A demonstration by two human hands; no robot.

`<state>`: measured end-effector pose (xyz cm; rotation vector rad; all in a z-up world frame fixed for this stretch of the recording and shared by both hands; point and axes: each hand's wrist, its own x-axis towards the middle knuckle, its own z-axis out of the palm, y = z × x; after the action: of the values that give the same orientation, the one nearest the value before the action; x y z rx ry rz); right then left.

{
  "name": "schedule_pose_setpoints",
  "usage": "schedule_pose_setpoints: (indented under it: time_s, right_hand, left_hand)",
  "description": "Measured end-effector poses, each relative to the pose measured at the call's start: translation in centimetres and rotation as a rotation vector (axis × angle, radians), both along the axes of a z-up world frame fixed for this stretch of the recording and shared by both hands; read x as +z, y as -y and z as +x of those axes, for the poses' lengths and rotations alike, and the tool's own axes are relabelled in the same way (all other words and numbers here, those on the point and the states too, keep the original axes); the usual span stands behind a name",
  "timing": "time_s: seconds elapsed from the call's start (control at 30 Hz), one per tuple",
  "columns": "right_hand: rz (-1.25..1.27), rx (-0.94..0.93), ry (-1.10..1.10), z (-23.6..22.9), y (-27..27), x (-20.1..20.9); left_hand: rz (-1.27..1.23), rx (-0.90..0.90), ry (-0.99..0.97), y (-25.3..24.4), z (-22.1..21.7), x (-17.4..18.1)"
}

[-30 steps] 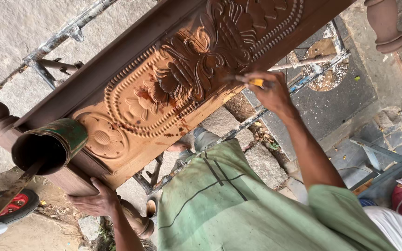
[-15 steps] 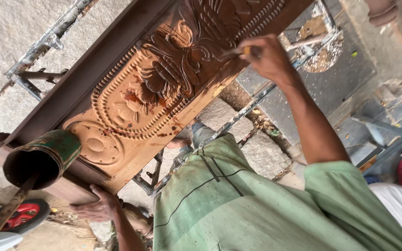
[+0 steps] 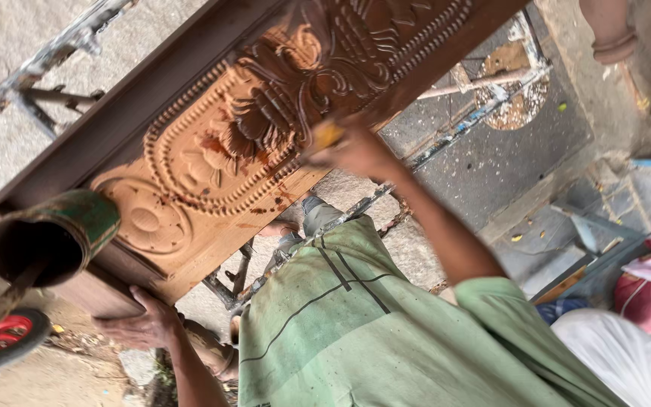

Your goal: The person is applying a dark brown finish to a carved wooden headboard using a paintbrush. They dip the brush into a container and carefully paint the intricate floral and geometric carvings, ensuring coverage in the recessed areas.

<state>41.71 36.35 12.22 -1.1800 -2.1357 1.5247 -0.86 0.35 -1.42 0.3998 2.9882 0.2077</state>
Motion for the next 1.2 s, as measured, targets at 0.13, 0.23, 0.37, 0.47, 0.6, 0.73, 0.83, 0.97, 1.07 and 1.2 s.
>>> schedule_pose_setpoints:
  time_s: [0.13, 0.23, 0.37, 0.47, 0.6, 0.73, 0.83, 0.97, 1.07, 1.2]
  right_hand:
    - [0.032, -0.599, 0.13, 10.6, -1.7, 0.7]
    - [0.256, -0.679, 0.011, 10.4, 1.7, -0.4]
    - [0.308, -0.4, 0.107, -1.4, 13.6, -3.7]
    - [0.605, -0.084, 0.054, -8.1, 20.2, -6.5]
    - [0.28, -0.443, 0.02, -1.6, 16.0, -10.4]
    - [0.515, -0.757, -0.12, 10.4, 7.8, -9.3]
    - [0.554, -0.848, -0.006, 12.2, 5.9, -5.7]
    - [0.385, -0.773, -0.017, -0.8, 13.8, -3.4]
    - [-0.003, -0.637, -0.136, -11.1, 21.9, -3.8]
    - [0.243, -0.506, -0.071, -9.2, 20.5, -6.1]
  left_hand:
    - [0.024, -0.016, -0.014, -0.2, 0.5, 1.1]
    - [0.04, -0.014, 0.022, -0.7, 0.7, 2.2]
    - [0.085, -0.09, 0.015, 0.0, 0.5, 1.2]
    - [-0.026, -0.013, 0.024, 0.9, -1.1, -0.7]
    - [-0.042, -0.154, -0.197, 1.3, -0.7, -2.6]
    - [0.024, -0.123, -0.04, 0.7, -0.4, -0.3]
    - [0.066, -0.082, 0.018, -0.5, 0.5, 2.3]
    - [0.043, 0.01, 0.096, -1.7, 1.2, 4.0]
    - [0.081, -0.076, 0.046, -1.9, 1.2, 4.1]
    - [0.065, -0.063, 0.034, -1.6, 0.9, 3.5]
